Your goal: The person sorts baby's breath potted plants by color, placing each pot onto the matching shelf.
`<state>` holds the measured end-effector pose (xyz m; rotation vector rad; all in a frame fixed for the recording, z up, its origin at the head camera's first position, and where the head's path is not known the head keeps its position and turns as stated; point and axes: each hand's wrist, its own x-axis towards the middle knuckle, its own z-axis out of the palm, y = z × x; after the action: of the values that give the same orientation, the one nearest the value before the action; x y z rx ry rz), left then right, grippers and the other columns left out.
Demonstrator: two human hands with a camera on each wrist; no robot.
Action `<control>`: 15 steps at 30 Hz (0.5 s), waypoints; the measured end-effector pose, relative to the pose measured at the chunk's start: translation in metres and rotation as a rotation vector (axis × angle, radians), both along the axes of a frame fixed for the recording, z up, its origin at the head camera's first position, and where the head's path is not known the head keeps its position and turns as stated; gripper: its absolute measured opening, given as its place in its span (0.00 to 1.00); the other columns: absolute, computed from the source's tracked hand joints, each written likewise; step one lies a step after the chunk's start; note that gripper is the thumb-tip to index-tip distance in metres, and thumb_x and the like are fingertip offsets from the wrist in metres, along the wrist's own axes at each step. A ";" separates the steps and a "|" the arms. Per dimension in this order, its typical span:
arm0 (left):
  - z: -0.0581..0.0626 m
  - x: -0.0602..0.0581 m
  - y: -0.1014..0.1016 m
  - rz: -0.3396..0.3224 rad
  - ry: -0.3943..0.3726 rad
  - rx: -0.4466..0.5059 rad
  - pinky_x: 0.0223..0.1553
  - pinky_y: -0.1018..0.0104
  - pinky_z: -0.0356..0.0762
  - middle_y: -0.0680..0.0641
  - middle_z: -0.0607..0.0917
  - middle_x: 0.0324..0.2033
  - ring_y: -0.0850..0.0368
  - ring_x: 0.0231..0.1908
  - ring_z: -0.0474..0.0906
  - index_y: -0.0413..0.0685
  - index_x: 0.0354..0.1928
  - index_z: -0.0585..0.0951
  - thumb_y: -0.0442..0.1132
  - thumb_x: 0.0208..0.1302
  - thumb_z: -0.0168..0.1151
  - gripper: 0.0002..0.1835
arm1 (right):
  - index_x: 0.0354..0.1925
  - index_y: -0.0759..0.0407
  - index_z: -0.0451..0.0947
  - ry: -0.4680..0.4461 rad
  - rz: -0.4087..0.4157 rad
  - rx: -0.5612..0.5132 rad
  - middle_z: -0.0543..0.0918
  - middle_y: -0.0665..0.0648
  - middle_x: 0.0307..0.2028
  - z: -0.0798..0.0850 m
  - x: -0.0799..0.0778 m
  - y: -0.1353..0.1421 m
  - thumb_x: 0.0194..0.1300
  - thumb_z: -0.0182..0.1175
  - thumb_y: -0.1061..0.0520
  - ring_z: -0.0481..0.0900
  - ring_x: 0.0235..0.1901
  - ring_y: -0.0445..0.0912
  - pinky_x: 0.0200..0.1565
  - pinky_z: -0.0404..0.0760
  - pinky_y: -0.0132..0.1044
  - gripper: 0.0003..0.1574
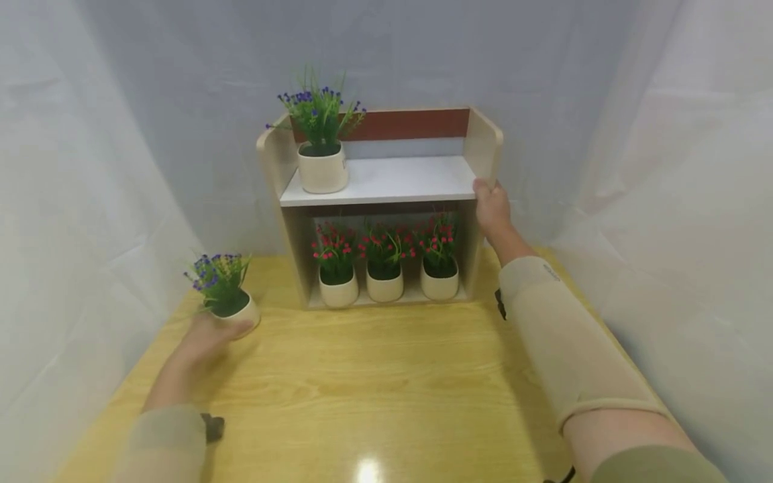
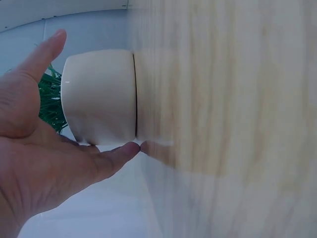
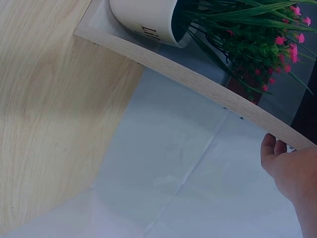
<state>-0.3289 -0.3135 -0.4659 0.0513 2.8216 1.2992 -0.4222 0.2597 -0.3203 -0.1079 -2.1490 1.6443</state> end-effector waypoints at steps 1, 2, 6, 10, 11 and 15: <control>0.001 -0.002 0.000 0.012 -0.006 0.015 0.77 0.28 0.66 0.21 0.71 0.74 0.25 0.73 0.70 0.28 0.79 0.63 0.54 0.75 0.69 0.46 | 0.76 0.68 0.68 0.003 -0.002 0.002 0.76 0.71 0.73 0.000 0.000 0.000 0.84 0.46 0.42 0.72 0.72 0.61 0.83 0.64 0.53 0.39; 0.002 -0.003 0.001 0.023 -0.007 0.032 0.79 0.28 0.62 0.22 0.68 0.76 0.25 0.75 0.67 0.30 0.80 0.62 0.54 0.74 0.70 0.47 | 0.77 0.68 0.68 0.005 -0.002 0.001 0.76 0.71 0.73 0.000 0.000 0.000 0.83 0.46 0.42 0.72 0.72 0.61 0.83 0.64 0.53 0.39; 0.002 -0.008 0.002 0.050 -0.027 0.092 0.83 0.29 0.55 0.25 0.62 0.81 0.26 0.79 0.61 0.35 0.83 0.59 0.54 0.73 0.72 0.50 | 0.77 0.68 0.67 0.003 -0.005 0.003 0.76 0.71 0.73 0.001 0.000 0.000 0.83 0.46 0.42 0.72 0.71 0.61 0.83 0.65 0.53 0.39; -0.002 -0.014 0.002 0.096 -0.040 0.102 0.84 0.31 0.53 0.23 0.61 0.81 0.25 0.80 0.60 0.32 0.85 0.51 0.53 0.72 0.72 0.55 | 0.76 0.69 0.67 -0.005 -0.007 0.003 0.77 0.72 0.72 0.000 0.000 -0.001 0.83 0.46 0.42 0.72 0.71 0.61 0.83 0.65 0.53 0.39; -0.003 -0.015 0.003 0.113 -0.035 0.088 0.84 0.31 0.53 0.22 0.60 0.81 0.24 0.80 0.59 0.30 0.84 0.49 0.54 0.72 0.72 0.57 | 0.77 0.69 0.67 -0.008 -0.006 0.004 0.76 0.72 0.73 -0.001 0.000 0.000 0.84 0.46 0.42 0.72 0.71 0.61 0.83 0.65 0.53 0.40; -0.003 -0.020 0.005 0.160 -0.022 -0.014 0.84 0.29 0.53 0.18 0.58 0.79 0.19 0.79 0.57 0.22 0.82 0.45 0.56 0.73 0.70 0.60 | 0.77 0.70 0.67 0.005 -0.006 0.007 0.76 0.72 0.73 -0.002 -0.001 0.001 0.83 0.46 0.42 0.72 0.72 0.62 0.84 0.64 0.53 0.40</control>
<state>-0.3485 -0.3089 -0.4684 -0.1910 2.8671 1.2989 -0.4232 0.2608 -0.3219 -0.1082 -2.1488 1.6322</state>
